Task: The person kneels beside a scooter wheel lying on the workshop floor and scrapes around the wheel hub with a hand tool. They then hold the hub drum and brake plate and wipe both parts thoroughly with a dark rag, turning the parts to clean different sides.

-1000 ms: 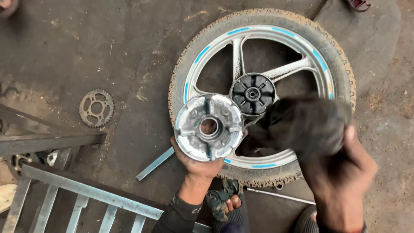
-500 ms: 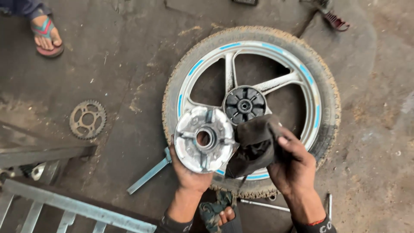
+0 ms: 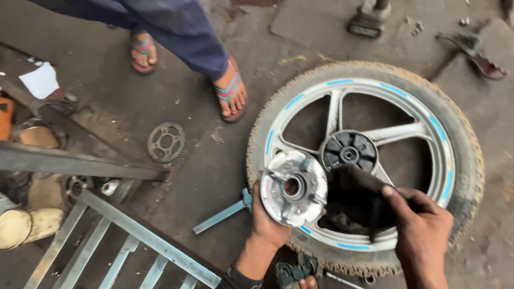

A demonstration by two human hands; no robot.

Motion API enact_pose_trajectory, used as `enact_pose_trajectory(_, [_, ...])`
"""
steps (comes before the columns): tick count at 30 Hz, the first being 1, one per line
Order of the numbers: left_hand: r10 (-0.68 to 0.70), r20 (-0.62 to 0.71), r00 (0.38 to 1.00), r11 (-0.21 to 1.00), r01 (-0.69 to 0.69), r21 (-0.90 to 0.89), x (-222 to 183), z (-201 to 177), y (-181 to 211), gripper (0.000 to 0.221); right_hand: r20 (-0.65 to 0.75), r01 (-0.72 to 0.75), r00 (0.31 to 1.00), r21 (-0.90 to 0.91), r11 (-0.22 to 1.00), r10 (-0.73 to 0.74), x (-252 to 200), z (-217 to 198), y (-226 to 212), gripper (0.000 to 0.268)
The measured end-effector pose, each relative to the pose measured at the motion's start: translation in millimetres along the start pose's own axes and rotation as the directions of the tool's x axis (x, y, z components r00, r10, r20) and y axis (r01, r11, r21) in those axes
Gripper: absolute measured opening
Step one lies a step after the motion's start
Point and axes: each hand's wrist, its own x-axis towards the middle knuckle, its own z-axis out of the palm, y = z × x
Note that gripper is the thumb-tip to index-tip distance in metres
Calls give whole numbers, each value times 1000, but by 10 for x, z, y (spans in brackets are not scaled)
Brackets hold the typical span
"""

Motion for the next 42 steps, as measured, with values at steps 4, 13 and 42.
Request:
enact_pose_trajectory(4, [-50, -38, 998, 999, 50, -9, -29, 27, -2, 74, -1, 200, 979, -208, 957, -205, -77, 25, -329, 24])
enact_pose_trajectory(13, [-58, -287, 956, 998, 57, -10, -61, -158, -157, 60, 335, 170, 942, -419, 892, -22, 430, -126, -95, 24])
enact_pose_trajectory(42, [-306, -168, 937, 952, 304, -36, -154, -277, -188, 67, 826, 807, 419, -148, 572, -377, -332, 539, -297, 29])
